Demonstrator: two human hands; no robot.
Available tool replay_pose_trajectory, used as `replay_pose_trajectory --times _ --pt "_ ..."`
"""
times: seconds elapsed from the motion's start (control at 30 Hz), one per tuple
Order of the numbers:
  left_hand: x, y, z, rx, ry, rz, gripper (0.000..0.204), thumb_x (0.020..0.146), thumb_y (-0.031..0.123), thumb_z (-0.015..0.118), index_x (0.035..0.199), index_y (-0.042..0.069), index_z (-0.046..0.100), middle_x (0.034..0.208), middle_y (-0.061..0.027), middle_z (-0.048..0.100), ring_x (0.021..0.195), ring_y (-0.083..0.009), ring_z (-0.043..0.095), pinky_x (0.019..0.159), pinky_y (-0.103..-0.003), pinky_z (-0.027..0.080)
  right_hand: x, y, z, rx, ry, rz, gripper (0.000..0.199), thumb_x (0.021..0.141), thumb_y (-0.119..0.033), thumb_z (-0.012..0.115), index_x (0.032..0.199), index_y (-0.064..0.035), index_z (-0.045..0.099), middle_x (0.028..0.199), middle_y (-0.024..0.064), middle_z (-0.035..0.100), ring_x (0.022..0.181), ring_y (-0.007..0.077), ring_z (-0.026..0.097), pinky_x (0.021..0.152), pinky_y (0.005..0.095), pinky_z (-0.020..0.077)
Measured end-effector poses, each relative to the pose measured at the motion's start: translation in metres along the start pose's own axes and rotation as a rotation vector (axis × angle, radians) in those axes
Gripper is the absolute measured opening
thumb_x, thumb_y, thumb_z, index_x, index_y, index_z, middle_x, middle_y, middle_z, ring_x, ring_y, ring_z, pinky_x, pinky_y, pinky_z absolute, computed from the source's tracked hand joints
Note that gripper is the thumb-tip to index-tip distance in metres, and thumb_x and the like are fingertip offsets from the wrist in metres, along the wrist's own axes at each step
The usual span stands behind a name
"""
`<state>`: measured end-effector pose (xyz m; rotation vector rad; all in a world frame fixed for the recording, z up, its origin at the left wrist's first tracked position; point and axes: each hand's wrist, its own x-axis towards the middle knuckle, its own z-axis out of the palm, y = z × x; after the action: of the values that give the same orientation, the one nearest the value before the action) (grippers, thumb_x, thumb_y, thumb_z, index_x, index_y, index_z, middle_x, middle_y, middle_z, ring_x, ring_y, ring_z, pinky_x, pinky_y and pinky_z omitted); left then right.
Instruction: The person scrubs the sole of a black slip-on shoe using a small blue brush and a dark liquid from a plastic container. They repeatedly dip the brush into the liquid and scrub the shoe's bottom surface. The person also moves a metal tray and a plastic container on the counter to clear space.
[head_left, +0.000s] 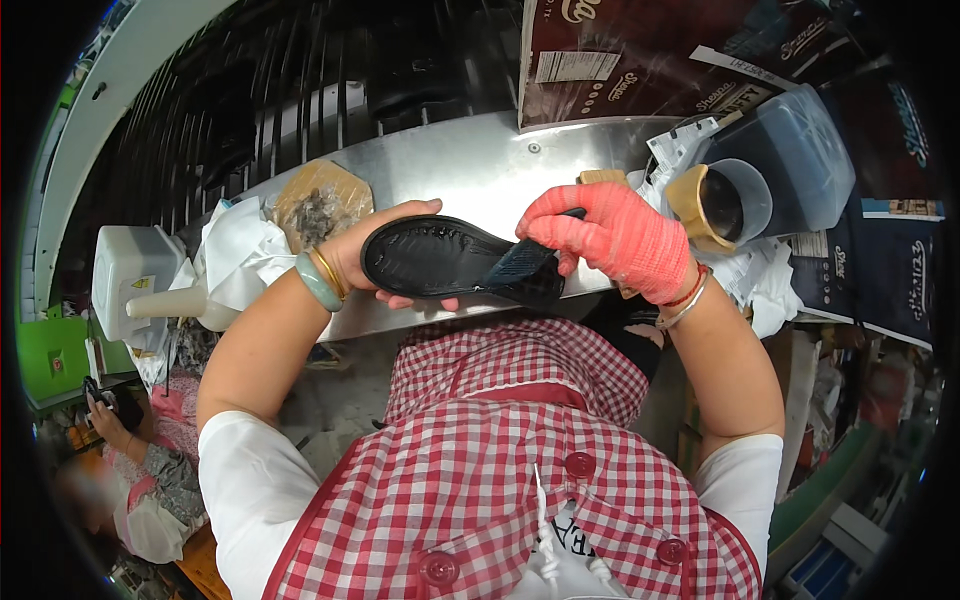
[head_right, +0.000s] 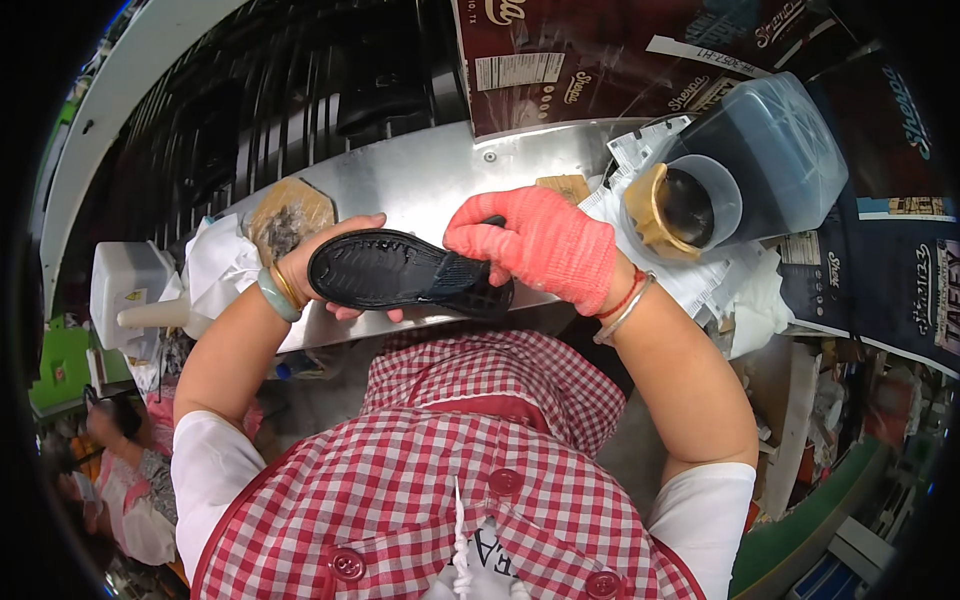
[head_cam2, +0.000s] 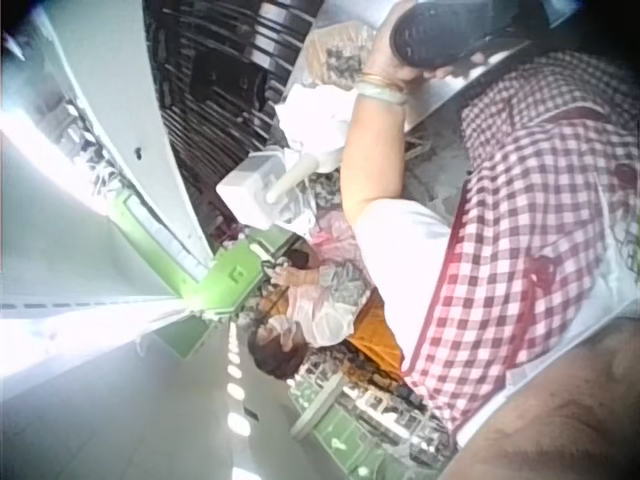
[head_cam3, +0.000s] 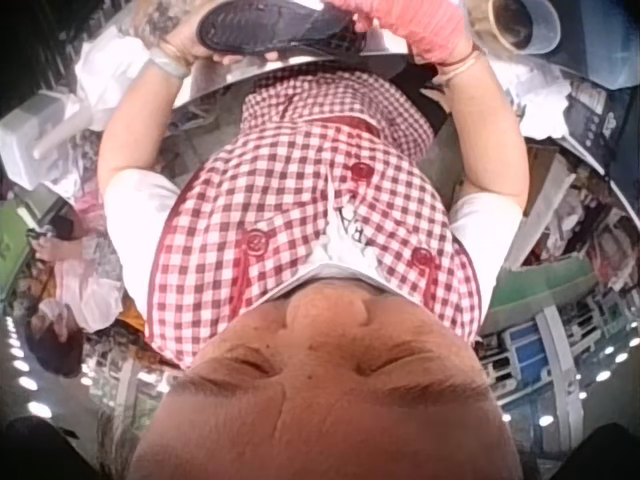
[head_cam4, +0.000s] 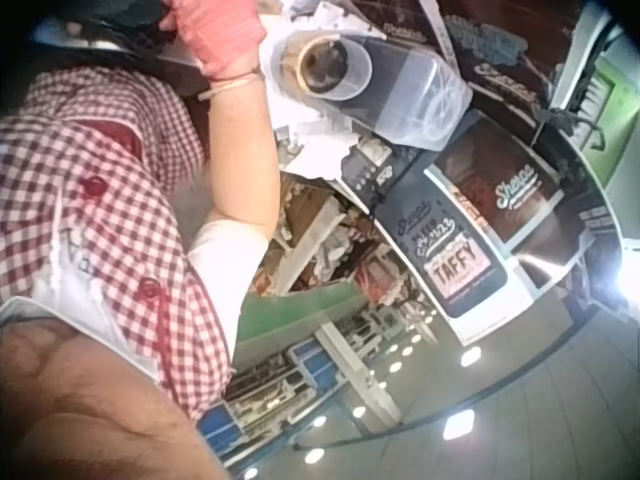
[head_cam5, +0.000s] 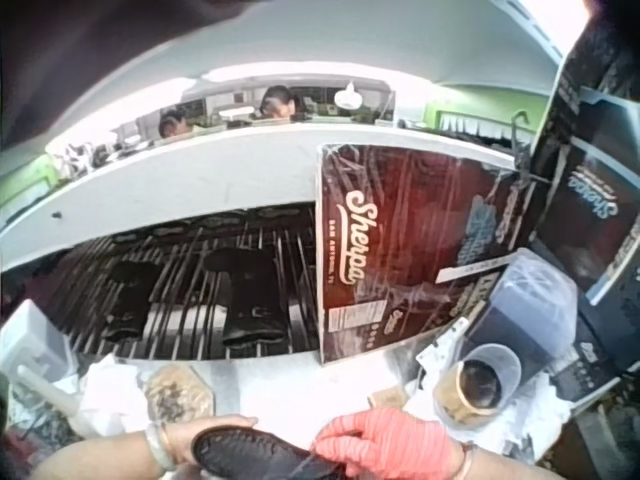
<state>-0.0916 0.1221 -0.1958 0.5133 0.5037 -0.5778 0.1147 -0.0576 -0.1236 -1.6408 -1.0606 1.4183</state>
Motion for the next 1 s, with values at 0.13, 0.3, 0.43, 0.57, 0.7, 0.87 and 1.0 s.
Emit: replay_pose_trajectory --times 0.13,0.3,0.43,0.57,0.7,0.87,1.0 --pt "0.002 -0.002 -0.007 0.045 -0.006 0.012 0.070 0.092 0.055 0.024 0.124 -0.003 0.046 0.092 -0.0387 0.058 0.037 -0.0300 0.055 0.029 -0.027 0.042 -0.018 0.009 -0.005 0.020 0.050 0.027 0.024 0.086 -0.024 0.059 0.097 -0.0033 0.065 0.079 0.0025 0.062 0.061 0.0093 0.055 0.060 0.0231 0.0469" --pt "0.003 -0.005 -0.007 0.033 -0.007 0.036 0.069 0.092 0.054 0.024 0.124 -0.003 0.045 0.091 -0.0386 0.058 0.036 -0.0294 0.054 0.028 -0.027 0.041 -0.043 0.011 -0.007 0.005 0.115 0.063 0.022 0.086 -0.021 0.059 0.096 -0.0019 0.065 0.079 0.0018 0.062 0.063 0.0070 0.053 0.060 0.0209 0.0457" --pt "0.002 -0.014 0.009 0.010 0.019 0.119 0.068 0.092 0.053 0.023 0.126 -0.002 0.045 0.091 -0.0388 0.058 0.034 -0.0280 0.052 0.027 -0.026 0.039 -0.055 0.010 -0.001 0.094 0.162 -0.031 0.019 0.085 -0.015 0.061 0.098 -0.0013 0.066 0.082 0.0031 0.063 0.065 0.0072 0.054 0.061 0.0204 0.0452" --pt "0.011 -0.021 0.008 0.014 -0.166 0.078 0.069 0.091 0.055 0.024 0.129 0.000 0.042 0.093 -0.0401 0.056 0.037 -0.0300 0.054 0.027 -0.026 0.038 -0.045 0.009 0.025 0.145 0.083 -0.486 0.020 0.080 -0.003 0.064 0.100 0.0008 0.065 0.101 0.0108 0.063 0.091 0.0167 0.060 0.082 0.0274 0.0461" --pt "0.018 -0.024 0.014 0.053 -0.224 0.057 0.072 0.090 0.056 0.025 0.130 -0.003 0.039 0.094 -0.0412 0.055 0.042 -0.0336 0.057 0.027 -0.028 0.042 -0.029 0.013 0.045 -0.023 -0.004 -0.692 0.022 0.079 -0.007 0.067 0.100 -0.0011 0.065 0.104 0.0131 0.064 0.097 0.0244 0.061 0.086 0.0323 0.0473" --pt "0.004 -0.022 0.019 0.076 -0.222 0.123 0.069 0.092 0.053 0.026 0.125 -0.005 0.045 0.095 -0.0366 0.058 0.041 -0.0259 0.057 0.029 -0.026 0.042 -0.047 0.013 0.039 -0.407 0.056 -0.797 0.025 0.076 -0.011 0.069 0.099 -0.0054 0.065 0.096 0.0122 0.066 0.085 0.0265 0.063 0.076 0.0325 0.0509" --pt "0.002 -0.028 0.019 -0.023 -0.149 0.280 0.072 0.091 0.054 0.024 0.132 -0.004 0.036 0.097 -0.0391 0.055 0.044 -0.0297 0.057 0.033 -0.028 0.044 -0.063 0.017 0.031 -0.083 0.298 -0.608 0.018 0.083 -0.012 0.065 0.099 -0.0031 0.065 0.093 0.0061 0.067 0.078 0.0152 0.063 0.069 0.0263 0.0497"
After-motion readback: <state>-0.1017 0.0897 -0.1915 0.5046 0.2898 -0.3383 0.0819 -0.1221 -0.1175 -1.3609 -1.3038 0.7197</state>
